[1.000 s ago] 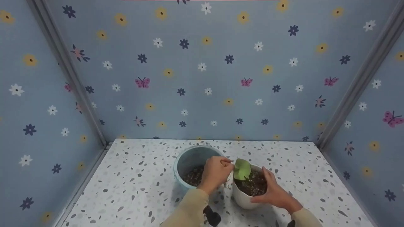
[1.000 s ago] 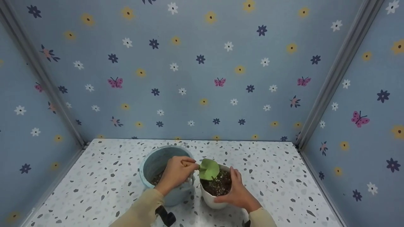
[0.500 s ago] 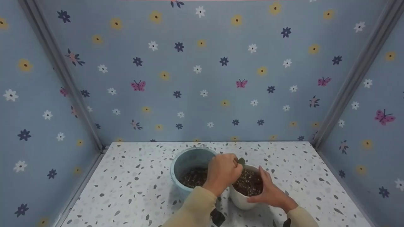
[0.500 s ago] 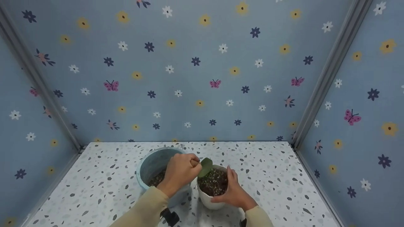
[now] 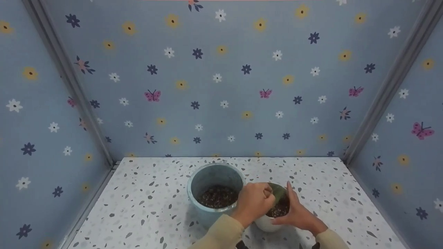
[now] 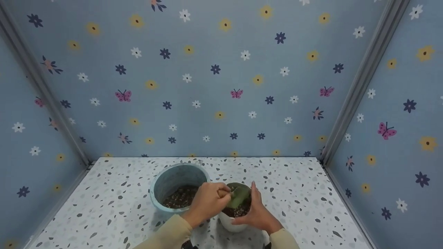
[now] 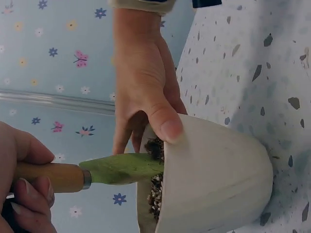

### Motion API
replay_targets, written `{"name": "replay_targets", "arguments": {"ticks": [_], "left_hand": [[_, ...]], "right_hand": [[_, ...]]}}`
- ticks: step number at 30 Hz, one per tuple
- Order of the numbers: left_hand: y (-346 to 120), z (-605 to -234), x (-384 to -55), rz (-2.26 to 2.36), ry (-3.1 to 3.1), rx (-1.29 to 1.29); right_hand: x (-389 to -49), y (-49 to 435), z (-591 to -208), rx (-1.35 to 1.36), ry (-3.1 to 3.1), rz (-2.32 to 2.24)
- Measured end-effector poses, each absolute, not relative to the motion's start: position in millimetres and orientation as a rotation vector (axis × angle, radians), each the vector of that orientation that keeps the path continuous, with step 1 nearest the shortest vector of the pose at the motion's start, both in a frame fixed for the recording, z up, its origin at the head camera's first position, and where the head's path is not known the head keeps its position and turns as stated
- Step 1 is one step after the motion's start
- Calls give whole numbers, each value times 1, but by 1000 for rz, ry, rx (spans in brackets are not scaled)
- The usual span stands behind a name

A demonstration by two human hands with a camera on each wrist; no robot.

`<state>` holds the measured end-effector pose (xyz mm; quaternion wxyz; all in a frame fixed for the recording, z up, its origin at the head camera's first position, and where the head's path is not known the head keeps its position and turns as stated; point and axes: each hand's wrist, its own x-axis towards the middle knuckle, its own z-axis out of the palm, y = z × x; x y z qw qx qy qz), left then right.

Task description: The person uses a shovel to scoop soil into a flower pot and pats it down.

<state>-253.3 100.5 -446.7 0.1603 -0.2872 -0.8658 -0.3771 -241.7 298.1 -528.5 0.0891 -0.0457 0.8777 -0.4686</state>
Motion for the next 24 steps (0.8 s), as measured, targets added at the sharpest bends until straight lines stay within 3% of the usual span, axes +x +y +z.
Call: {"name": "replay_targets", "arguments": {"ticks": [14, 24], "left_hand": [[92, -446, -248, -1072, -2489, -976], [86, -433, -252, -881, -2498, -919]], "right_hand": [[-247, 299, -531, -169, 2577, -1420], [-246, 300, -528, -85, 2618, -1395]]}}
